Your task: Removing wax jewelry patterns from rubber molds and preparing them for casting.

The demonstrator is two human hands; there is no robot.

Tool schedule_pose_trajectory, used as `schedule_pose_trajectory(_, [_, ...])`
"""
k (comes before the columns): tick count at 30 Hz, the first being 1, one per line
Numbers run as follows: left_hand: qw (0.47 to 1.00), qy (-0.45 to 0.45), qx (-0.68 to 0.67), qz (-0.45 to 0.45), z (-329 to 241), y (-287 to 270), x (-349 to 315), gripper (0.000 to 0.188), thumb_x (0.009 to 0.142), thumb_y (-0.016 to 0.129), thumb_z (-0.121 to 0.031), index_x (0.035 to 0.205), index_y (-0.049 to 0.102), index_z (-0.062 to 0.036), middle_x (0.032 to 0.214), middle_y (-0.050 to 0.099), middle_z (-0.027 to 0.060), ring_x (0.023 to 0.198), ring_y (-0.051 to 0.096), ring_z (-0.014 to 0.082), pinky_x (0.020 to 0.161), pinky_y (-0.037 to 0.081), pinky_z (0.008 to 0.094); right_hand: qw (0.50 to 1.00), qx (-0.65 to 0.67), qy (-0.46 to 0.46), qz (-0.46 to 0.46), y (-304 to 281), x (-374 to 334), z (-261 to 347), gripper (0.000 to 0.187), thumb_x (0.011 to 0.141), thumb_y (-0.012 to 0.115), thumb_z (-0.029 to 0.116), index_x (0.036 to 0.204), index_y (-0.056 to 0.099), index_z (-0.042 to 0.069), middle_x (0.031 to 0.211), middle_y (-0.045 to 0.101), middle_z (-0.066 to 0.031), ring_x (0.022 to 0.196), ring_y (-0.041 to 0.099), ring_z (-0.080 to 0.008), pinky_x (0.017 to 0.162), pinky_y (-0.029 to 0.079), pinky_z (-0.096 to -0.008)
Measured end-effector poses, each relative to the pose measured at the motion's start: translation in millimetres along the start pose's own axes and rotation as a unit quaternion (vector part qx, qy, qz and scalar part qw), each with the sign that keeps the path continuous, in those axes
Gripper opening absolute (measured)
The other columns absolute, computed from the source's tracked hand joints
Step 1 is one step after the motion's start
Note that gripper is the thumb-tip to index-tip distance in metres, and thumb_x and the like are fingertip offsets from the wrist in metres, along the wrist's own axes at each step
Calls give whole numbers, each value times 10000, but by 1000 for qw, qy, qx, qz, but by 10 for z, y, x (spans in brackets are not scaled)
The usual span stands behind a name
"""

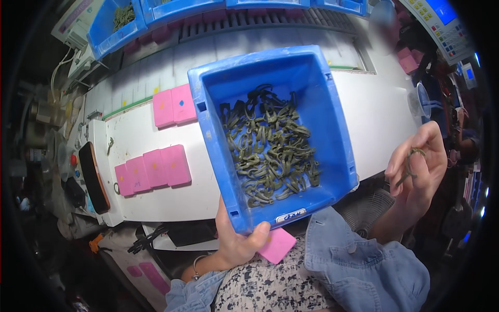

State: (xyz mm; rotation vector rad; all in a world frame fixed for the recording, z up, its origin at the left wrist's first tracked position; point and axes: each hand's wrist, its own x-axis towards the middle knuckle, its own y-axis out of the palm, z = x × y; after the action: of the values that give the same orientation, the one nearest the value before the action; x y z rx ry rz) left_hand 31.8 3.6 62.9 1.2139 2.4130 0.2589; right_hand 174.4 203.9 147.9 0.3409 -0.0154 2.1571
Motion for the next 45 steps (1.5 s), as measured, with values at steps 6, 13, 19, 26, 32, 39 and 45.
schedule_pose_trajectory(6, [1000, 0, -5, -4, -9, 49, 148, 704, 725, 590, -71, 1310, 215, 40, 1105, 455, 137, 958, 515, 196, 829, 452, 328, 997, -53, 48, -10, -117, 178, 155, 94, 808, 492, -41, 899, 471, -36, 643, 587, -143, 425, 472, -56, 362, 351, -141])
schedule_pose_trajectory(13, [998, 27, 2, -60, 82, -71, 225, 556, 794, 612, -229, 1249, 401, 12, 1035, 535, 112, 826, 549, 177, 635, 484, 275, 958, -231, 128, 109, -119, 891, 195, 104, 753, 624, -28, 849, 586, -29, 741, 611, -69, 642, 596, -97, 490, 454, -190])
schedule_pose_trajectory(19, [1000, 11, -17, -15, 120, -86, 333, 684, 788, 615, -206, 1335, 259, -1, 1154, 458, 150, 907, 533, 205, 658, 493, 297, 946, -318, -55, 29, -591, 2883, 415, 66, 728, 614, 37, 751, 637, -21, 575, 593, -58, 438, 539, -109, 361, 400, -232])
schedule_pose_trajectory(26, [999, 32, -5, -32, 164, -53, 385, 635, 788, 604, -173, 1318, 297, -8, 1113, 490, 139, 862, 549, 200, 568, 491, 274, 884, -341, -213, -237, -825, 4855, 533, 127, 721, 579, 65, 783, 671, 5, 657, 657, -97, 615, 635, -164, 584, 495, -271])
schedule_pose_trajectory(32, [997, 48, -15, -56, 45, 32, 405, 560, 792, 609, -171, 1252, 362, 32, 1062, 532, 123, 910, 541, 198, 717, 485, 303, 846, -397, -343, 90, -173, 3029, 193, 208, 741, 491, -29, 845, 669, 3, 805, 669, -108, 625, 631, -199, 640, 520, -289])
schedule_pose_trajectory(39, [998, 22, -54, -20, -81, 124, 446, 509, 806, 610, -189, 1212, 399, 35, 1059, 529, 105, 939, 523, 179, 782, 456, 298, 647, -433, -365, 510, 556, 447, 1, 344, 779, 554, 213, 1020, 556, -32, 973, 567, -88, 865, 574, -217, 739, 453, -264])
schedule_pose_trajectory(45, [997, 66, -46, 20, -227, 152, 389, 555, 812, 618, -199, 1247, 356, 23, 1058, 522, 109, 901, 518, 170, 775, 448, 297, 561, -598, -351, 452, 609, 246, 117, 320, 709, 540, 135, 984, 550, -27, 847, 527, -73, 748, 533, -175, 654, 426, -280])
